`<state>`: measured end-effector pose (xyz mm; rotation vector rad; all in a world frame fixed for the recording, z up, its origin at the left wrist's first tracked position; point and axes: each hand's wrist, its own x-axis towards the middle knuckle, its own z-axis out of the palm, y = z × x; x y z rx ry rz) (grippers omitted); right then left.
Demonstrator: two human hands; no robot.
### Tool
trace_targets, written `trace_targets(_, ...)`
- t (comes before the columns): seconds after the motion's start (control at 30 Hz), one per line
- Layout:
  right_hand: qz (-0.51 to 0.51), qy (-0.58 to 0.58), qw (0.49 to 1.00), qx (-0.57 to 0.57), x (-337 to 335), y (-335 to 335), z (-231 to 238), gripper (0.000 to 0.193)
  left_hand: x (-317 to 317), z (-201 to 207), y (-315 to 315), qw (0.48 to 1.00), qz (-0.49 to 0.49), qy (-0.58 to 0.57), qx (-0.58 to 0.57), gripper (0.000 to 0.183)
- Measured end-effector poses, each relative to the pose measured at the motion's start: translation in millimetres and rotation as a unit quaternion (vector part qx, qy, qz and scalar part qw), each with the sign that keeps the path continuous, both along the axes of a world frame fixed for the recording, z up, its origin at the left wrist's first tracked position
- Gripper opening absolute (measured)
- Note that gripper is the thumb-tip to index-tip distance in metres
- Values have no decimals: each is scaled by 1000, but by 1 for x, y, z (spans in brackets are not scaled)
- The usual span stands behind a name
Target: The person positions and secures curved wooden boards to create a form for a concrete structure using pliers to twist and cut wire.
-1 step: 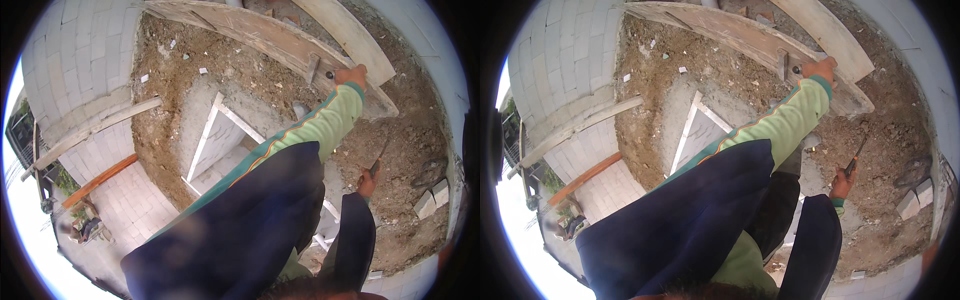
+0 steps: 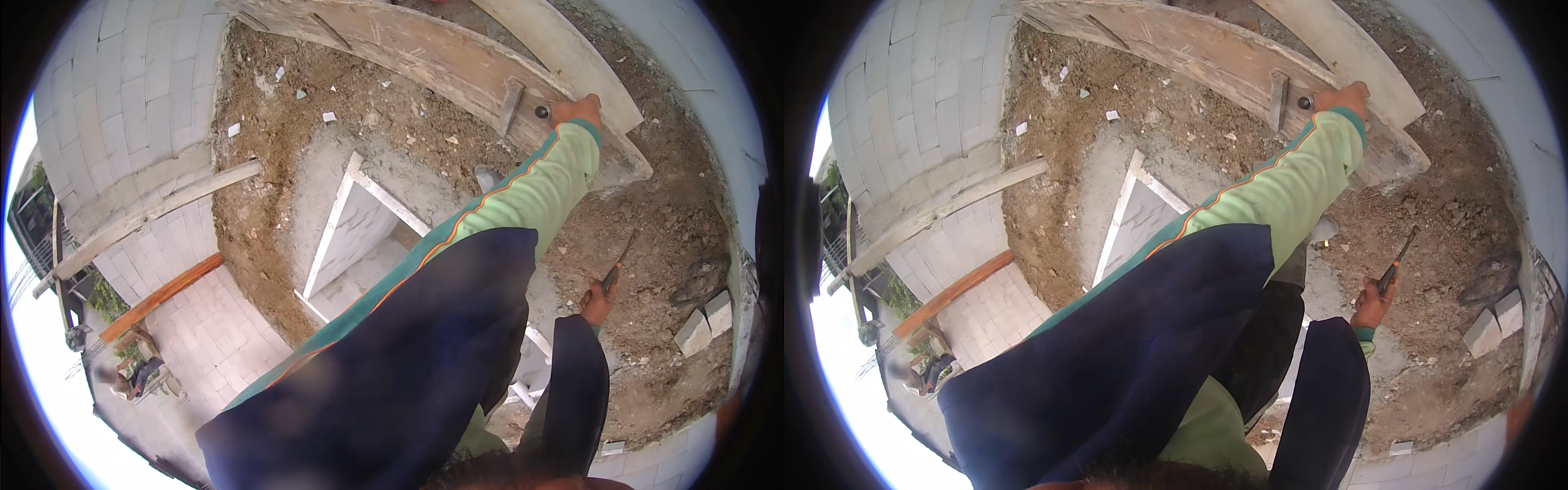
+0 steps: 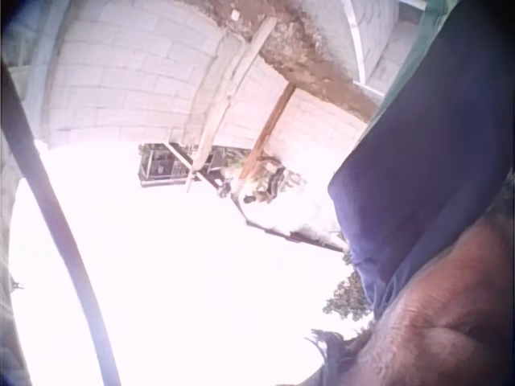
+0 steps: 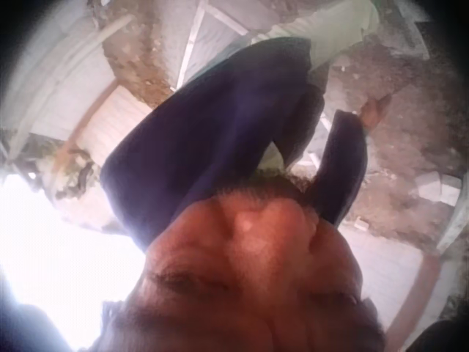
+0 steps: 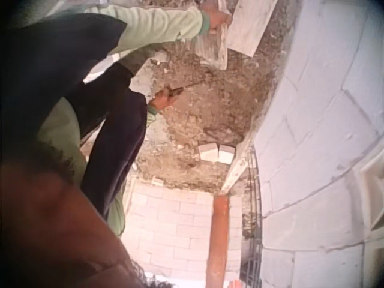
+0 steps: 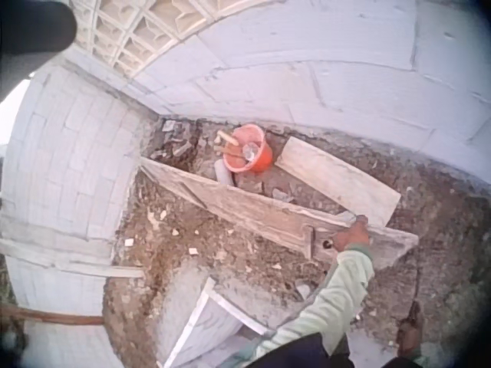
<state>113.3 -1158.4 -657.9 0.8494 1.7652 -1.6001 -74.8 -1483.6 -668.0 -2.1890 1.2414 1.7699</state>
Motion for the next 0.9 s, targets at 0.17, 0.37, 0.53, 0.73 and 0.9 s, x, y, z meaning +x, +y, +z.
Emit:
trace_targets(0.17,-77,41,996,21,21,21,24,75,-67,-61,-25,757,-601,-119,-226,50)
trace_targets(0.37,-154,-29,985,72,87,70,-37,65,29,-95,-33,686,-597,-97,-405,79)
trace_targets(0.53,-70,-71,995,-24,117,53,-52,52,98,-121,-55,584,-712,-44,-387,95)
trace_targets(0.73,16,-122,988,-90,107,-13,-37,28,154,-148,-64,509,-780,-45,-361,101)
trace_targets(0.9,-61,-148,958,-239,161,-48,-121,47,139,-159,-65,498,-799,-58,-332,104)
